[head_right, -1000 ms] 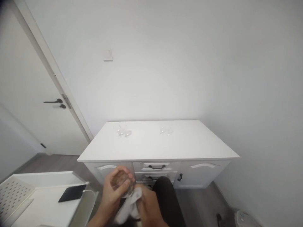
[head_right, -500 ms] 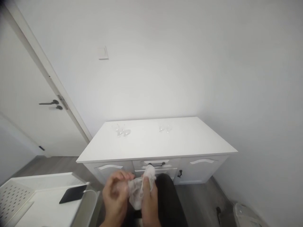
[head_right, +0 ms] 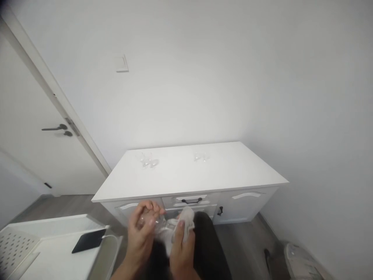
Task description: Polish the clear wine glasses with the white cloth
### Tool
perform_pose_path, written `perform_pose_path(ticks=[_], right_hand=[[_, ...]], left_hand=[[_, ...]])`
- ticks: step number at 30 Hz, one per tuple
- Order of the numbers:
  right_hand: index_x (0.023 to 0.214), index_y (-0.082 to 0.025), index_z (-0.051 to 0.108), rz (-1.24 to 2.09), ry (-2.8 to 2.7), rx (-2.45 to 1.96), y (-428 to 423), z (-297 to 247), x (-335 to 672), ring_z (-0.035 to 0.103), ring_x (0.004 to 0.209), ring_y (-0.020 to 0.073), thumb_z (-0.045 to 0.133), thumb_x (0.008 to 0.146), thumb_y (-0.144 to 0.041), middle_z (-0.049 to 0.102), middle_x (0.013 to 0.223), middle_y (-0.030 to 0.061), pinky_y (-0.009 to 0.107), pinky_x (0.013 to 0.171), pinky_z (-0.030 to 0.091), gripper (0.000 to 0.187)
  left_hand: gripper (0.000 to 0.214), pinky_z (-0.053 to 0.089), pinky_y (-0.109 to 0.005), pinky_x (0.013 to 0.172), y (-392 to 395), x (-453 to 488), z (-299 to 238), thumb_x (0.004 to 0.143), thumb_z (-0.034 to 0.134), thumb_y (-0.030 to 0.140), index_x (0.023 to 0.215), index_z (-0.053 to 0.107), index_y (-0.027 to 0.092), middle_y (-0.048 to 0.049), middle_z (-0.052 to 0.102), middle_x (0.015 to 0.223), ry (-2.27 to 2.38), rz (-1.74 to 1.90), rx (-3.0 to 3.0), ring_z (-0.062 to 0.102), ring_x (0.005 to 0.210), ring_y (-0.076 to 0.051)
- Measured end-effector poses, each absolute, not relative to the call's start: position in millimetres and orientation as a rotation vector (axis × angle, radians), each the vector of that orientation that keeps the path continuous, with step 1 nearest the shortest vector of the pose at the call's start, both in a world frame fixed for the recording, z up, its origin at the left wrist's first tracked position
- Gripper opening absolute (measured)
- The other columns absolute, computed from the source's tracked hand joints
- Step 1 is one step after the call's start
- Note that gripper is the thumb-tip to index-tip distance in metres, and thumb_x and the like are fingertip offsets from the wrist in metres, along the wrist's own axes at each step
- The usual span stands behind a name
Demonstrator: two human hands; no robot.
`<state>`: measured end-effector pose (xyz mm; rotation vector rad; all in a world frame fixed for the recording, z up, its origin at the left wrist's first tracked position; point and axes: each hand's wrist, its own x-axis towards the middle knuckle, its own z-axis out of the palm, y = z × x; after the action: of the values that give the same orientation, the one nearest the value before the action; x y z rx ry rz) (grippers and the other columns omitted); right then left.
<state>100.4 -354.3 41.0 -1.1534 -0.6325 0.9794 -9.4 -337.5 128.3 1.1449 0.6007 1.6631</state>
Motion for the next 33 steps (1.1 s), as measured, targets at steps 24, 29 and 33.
perform_pose_path(ticks=[24, 29, 33], right_hand=[[0.085, -0.018, 0.07, 0.892, -1.522, -1.132, -337.4, 76.9, 123.1, 0.063, 0.078, 0.0249, 0.047, 0.102, -0.058, 0.069, 0.082, 0.0089, 0.036, 0.077, 0.05, 0.05], [0.09, -0.014, 0.077, 1.206, -0.973, -1.266, -340.7, 72.0, 108.7, 0.067, 0.081, 0.0279, 0.065, 0.081, -0.08, 0.074, 0.082, 0.0106, 0.036, 0.077, 0.053, 0.068], [0.094, -0.014, 0.078, 1.406, -0.799, -1.15, -329.0, 70.5, 122.8, 0.07, 0.075, 0.0268, 0.069, 0.08, -0.077, 0.075, 0.076, 0.008, 0.034, 0.072, 0.055, 0.065]], left_hand=[[0.055, 0.059, -0.021, 0.065, -320.1, -1.5, 129.6, 0.072, 0.093, 0.037, 0.117, 0.065, 0.021, -0.0086, 0.075, 0.107, 0.9, 1.567, 0.765, 0.075, 0.094, -0.021], [0.067, 0.056, -0.021, 0.055, -324.4, 3.1, 115.5, 0.08, 0.084, 0.056, 0.131, 0.057, 0.022, -0.0156, 0.07, 0.13, 0.927, 1.402, 0.748, 0.077, 0.093, -0.024], [0.058, 0.062, -0.034, 0.087, -324.2, -6.8, 106.2, 0.087, 0.078, 0.052, 0.132, 0.055, 0.023, -0.0127, 0.068, 0.129, 1.032, 1.528, 0.782, 0.074, 0.102, -0.023]])
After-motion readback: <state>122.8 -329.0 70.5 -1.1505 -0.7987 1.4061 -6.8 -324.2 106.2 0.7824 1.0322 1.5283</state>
